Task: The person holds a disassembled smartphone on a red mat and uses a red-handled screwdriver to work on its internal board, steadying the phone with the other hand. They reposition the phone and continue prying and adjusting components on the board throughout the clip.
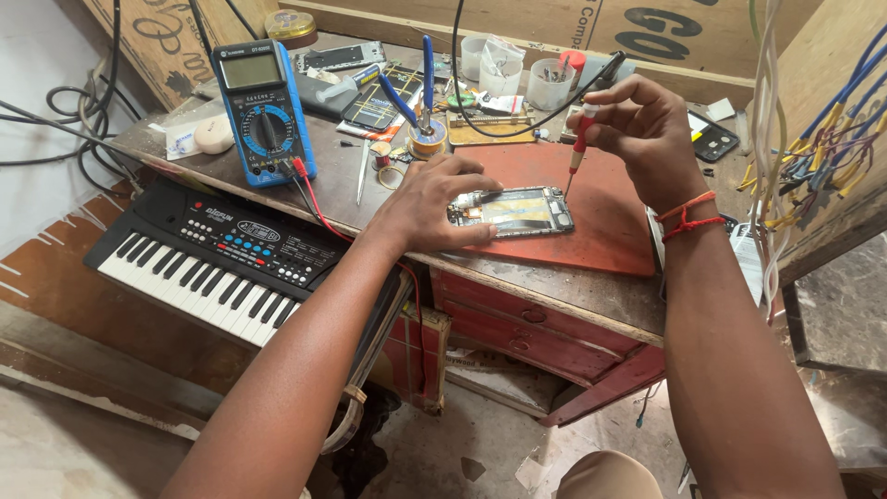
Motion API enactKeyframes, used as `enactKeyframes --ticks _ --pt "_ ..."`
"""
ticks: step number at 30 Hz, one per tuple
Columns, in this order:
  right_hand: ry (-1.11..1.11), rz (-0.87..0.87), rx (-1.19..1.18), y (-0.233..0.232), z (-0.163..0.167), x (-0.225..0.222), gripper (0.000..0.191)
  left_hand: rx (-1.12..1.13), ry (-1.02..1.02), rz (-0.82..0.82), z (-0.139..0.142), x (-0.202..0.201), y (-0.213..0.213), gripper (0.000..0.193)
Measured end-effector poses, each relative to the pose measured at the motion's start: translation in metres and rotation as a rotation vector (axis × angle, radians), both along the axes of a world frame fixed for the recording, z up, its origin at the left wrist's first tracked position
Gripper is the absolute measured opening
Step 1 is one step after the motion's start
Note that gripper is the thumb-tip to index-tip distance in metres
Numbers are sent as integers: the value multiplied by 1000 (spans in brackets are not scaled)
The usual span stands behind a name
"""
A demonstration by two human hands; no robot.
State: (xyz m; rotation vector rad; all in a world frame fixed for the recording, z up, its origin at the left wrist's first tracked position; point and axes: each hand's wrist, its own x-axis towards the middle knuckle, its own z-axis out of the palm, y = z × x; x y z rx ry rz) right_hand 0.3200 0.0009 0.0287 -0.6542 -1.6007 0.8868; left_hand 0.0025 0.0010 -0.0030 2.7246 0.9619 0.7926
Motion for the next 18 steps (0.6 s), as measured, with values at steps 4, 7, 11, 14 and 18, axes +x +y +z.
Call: enactKeyframes --ticks 4,7,11,14,18 --pt "-11 0 -33 -2 0 -3 35 5 -3 0 0 1 0 61" --pt "-84 -102 -12 -2 2 -8 42 3 -4 0 0 0 0 61" --pt "-58 -118 0 -2 5 -10 39 3 -4 -2 1 0 -1 60" --pt "-2 -129 0 -6 7 -9 36 5 -7 -6 2 1 -1 60" --pt "57 -108 29 -8 10 -6 33 6 -13 -9 2 0 -1 60"
